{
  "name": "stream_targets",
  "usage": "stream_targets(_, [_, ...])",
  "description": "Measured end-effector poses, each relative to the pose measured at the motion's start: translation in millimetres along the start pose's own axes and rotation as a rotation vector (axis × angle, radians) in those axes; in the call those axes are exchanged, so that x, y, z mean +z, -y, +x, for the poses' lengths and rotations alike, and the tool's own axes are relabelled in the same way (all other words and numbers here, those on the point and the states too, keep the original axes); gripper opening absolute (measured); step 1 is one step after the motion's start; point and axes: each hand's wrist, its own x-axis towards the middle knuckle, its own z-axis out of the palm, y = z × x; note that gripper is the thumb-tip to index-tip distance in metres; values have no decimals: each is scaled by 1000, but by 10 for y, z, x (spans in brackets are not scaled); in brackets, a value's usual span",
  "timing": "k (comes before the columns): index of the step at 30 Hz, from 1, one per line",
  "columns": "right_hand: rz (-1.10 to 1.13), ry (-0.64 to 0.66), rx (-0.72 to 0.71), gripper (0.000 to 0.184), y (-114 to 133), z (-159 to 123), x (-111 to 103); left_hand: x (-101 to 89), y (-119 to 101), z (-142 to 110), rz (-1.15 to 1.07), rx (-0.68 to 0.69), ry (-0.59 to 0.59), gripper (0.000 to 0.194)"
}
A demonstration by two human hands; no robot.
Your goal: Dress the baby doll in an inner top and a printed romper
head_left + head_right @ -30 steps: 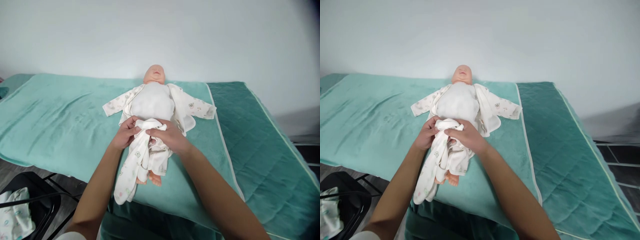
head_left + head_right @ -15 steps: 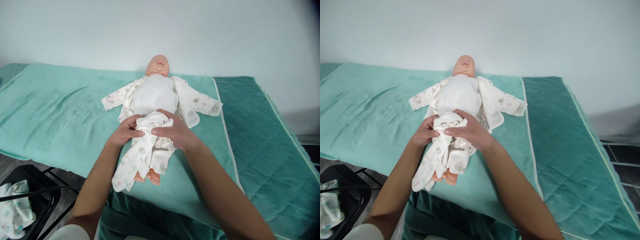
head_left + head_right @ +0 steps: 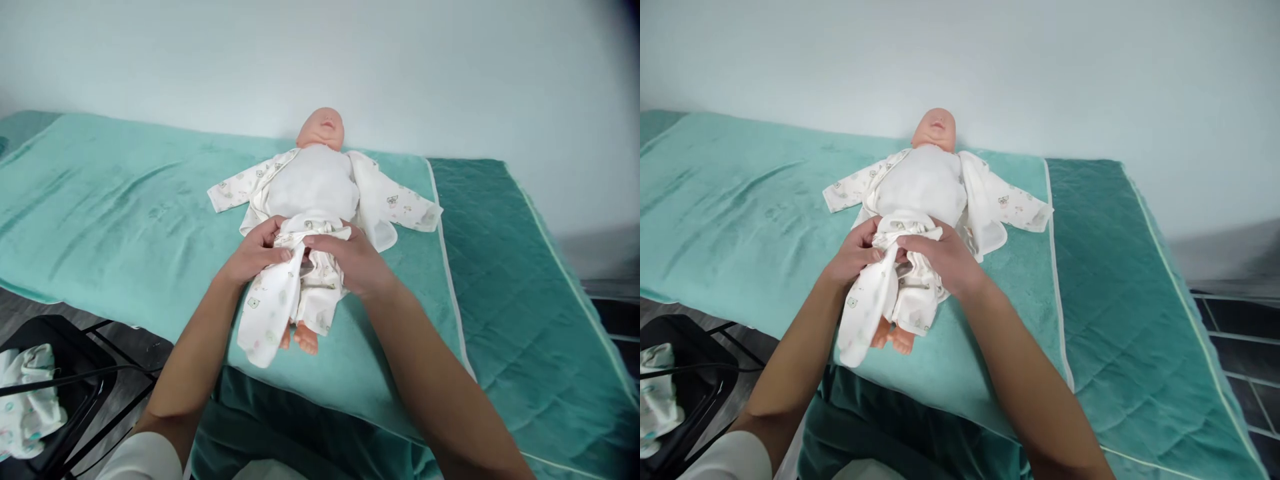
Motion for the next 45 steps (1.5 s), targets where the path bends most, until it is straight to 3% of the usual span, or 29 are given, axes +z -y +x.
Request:
stream_targets(3, [113,-36,2,27,-55,50,-5,-19,-11,1,60,-37,44,52])
stream_targets(7, [100,5,-26,33,-70,57,-21,-13,-6,4,28,16,-27,43])
stream_targets(12, [-205,217,-75,48,73,-35,15,7,18,16,-30,67,-119,48])
stream_targets(15, [-410,286,-30,37,149,-89,44,-4,41,26,-49,97,-111,48])
stream_targets(20, [-298,143,7,32,55,-72,19,-44,49,16,-75,109,-18,42])
stream_targets(24, [-125,25,-52,28,-58,-14,-12,-57,-14,-8,56,23,124,58])
stream_targets(31, [-148,-2,-125,26,-74,-4,19,8,-127,-61,139,-88,138,49])
stream_targets(36, [-180,-36,-112,28,-87,-1,39,36,-125,-66,157,-28,68,49])
stream_targets(40, [-277,-41,-111,27,-62,-7,59,3,-36,-61,155,-32,48,36])
stream_targets(42, [-299,26,-108,31,-21,-15,50,-15,13,-52,116,-12,-18,37])
stream_targets(45, [-323,234,-97,41,67,-31,5,-23,53,-36,32,56,-171,40])
